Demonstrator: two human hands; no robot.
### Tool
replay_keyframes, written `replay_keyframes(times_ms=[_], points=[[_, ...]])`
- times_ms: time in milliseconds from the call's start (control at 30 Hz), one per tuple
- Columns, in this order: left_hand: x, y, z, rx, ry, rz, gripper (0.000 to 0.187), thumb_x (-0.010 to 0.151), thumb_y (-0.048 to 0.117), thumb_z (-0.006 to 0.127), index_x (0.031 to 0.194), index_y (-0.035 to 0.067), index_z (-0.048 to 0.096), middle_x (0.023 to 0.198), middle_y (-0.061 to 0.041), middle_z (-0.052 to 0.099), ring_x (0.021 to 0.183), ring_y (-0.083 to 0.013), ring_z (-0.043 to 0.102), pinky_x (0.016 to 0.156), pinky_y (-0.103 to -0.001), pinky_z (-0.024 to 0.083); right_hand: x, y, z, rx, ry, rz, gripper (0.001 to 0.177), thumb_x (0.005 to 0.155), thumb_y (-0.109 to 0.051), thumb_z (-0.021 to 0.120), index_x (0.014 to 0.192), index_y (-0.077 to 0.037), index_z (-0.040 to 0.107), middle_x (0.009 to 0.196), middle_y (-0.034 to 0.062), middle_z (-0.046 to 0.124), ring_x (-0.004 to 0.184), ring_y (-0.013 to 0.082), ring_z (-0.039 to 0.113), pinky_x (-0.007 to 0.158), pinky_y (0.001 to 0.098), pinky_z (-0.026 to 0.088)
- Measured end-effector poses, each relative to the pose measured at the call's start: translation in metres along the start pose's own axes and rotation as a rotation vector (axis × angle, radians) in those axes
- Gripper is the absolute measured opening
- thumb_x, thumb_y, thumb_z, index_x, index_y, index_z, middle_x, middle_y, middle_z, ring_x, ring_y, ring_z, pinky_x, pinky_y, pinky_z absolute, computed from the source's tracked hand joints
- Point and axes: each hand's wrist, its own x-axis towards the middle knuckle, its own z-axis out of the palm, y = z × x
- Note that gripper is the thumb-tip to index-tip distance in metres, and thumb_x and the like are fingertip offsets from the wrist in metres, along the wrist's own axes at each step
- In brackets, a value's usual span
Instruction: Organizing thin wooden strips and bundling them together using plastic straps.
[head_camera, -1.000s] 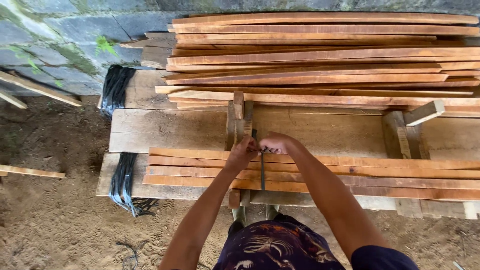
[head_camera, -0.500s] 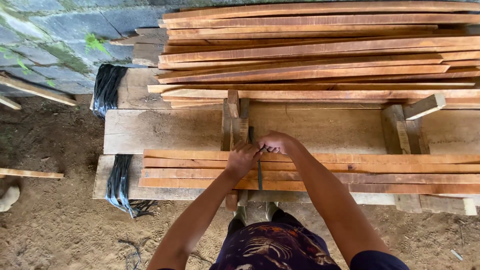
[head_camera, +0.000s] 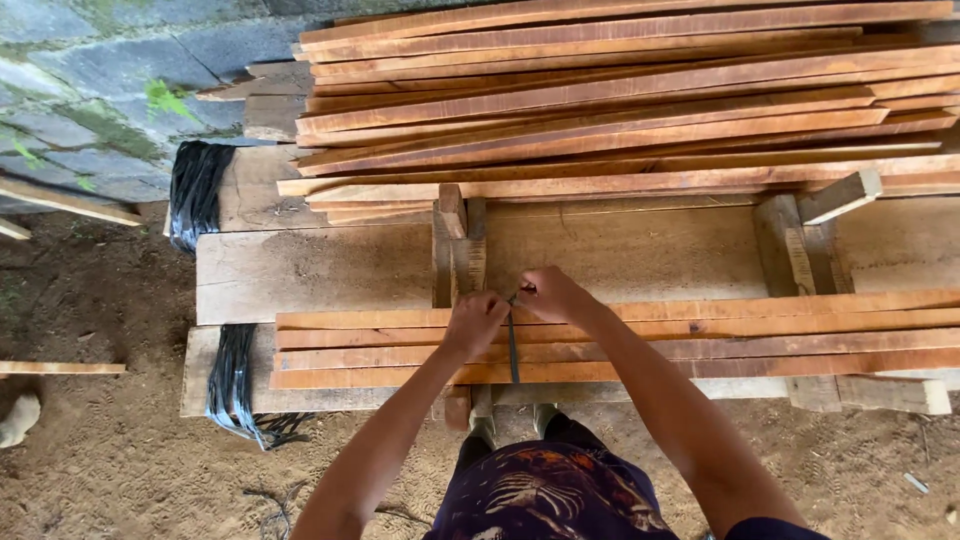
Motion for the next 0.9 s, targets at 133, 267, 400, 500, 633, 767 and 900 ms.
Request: replay_keyframes(times_ms=[133, 267, 400, 500, 633, 767, 900], points=[[0.0, 0.003, -0.012, 0.063, -0.046, 0.118, 0.029, 0.096, 0.031, 0.055, 0.073, 0.013, 0.062, 0.061, -0.007, 0.058, 0.069, -0.026, 0.064, 0.086, -0.039, 0.047, 0.014, 0.0, 0.008, -0.047, 0.054, 0.058, 0.021, 0.099, -0.021, 0.061, 0.094, -0.003, 0.07, 0.076, 0.017, 0.069, 0.068, 0.0307, 0.069, 0.063, 0.0421, 0.055], [-0.009, -0.031, 0.002, 0.202, -0.041, 0.247, 0.022, 0.094, 0.031, 0.058, 0.094, 0.012, 0.07, 0.08, -0.013, 0.07, 0.086, -0.0282, 0.07, 0.105, -0.045, 0.039, 0.04, 0.021, 0.018, -0.144, 0.032, 0.133, 0.015, 0.09, -0.016, 0.066, 0.093, -0.004, 0.075, 0.095, 0.0219, 0.076, 0.094, 0.0402, 0.074, 0.082, 0.0462, 0.058], [-0.006, -0.035, 0.002, 0.138, 0.026, 0.303, 0.025, 0.095, 0.034, 0.063, 0.102, 0.012, 0.07, 0.09, -0.015, 0.072, 0.092, -0.0293, 0.07, 0.106, -0.046, 0.037, 0.058, 0.043, 0.014, -0.222, 0.036, 0.101, 0.022, 0.085, -0.017, 0.064, 0.096, -0.002, 0.076, 0.102, 0.0231, 0.075, 0.103, 0.0438, 0.072, 0.091, 0.0503, 0.058], [-0.016, -0.02, -0.002, -0.092, -0.021, 0.125, 0.023, 0.096, 0.033, 0.064, 0.104, 0.012, 0.069, 0.094, -0.014, 0.072, 0.097, -0.0312, 0.069, 0.105, -0.048, 0.037, 0.056, 0.048, 0.019, -0.184, 0.008, 0.155, 0.021, 0.08, -0.021, 0.062, 0.084, -0.005, 0.075, 0.084, 0.0159, 0.074, 0.089, 0.0382, 0.074, 0.081, 0.0472, 0.057], [-0.006, -0.027, 0.013, -0.222, 0.002, 0.005, 0.026, 0.099, 0.028, 0.05, 0.083, 0.016, 0.067, 0.083, -0.009, 0.065, 0.086, -0.0268, 0.062, 0.103, -0.042, 0.038, 0.061, 0.018, 0.008, -0.081, 0.16, 0.162, 0.039, 0.088, -0.043, 0.065, 0.064, -0.016, 0.052, 0.056, 0.0044, 0.051, 0.053, 0.0217, 0.054, 0.059, 0.0395, 0.045], [-0.009, -0.01, 0.004, -0.16, 0.058, 0.112, 0.026, 0.099, 0.024, 0.047, 0.078, 0.017, 0.061, 0.07, -0.008, 0.058, 0.072, -0.028, 0.06, 0.097, -0.04, 0.041, 0.086, 0.011, 0.014, -0.613, 0.078, 0.256, 0.023, 0.088, -0.028, 0.062, 0.081, -0.006, 0.066, 0.079, 0.0139, 0.072, 0.086, 0.0353, 0.076, 0.074, 0.0501, 0.06], [-0.008, -0.001, -0.01, -0.074, 0.063, 0.189, 0.023, 0.096, 0.025, 0.051, 0.074, 0.02, 0.057, 0.065, -0.002, 0.053, 0.068, -0.0245, 0.06, 0.09, -0.036, 0.041, 0.087, 0.023, 0.027, -0.632, 0.083, 0.195, 0.019, 0.088, -0.021, 0.06, 0.086, -0.006, 0.072, 0.082, 0.016, 0.074, 0.085, 0.0366, 0.076, 0.074, 0.0517, 0.061]])
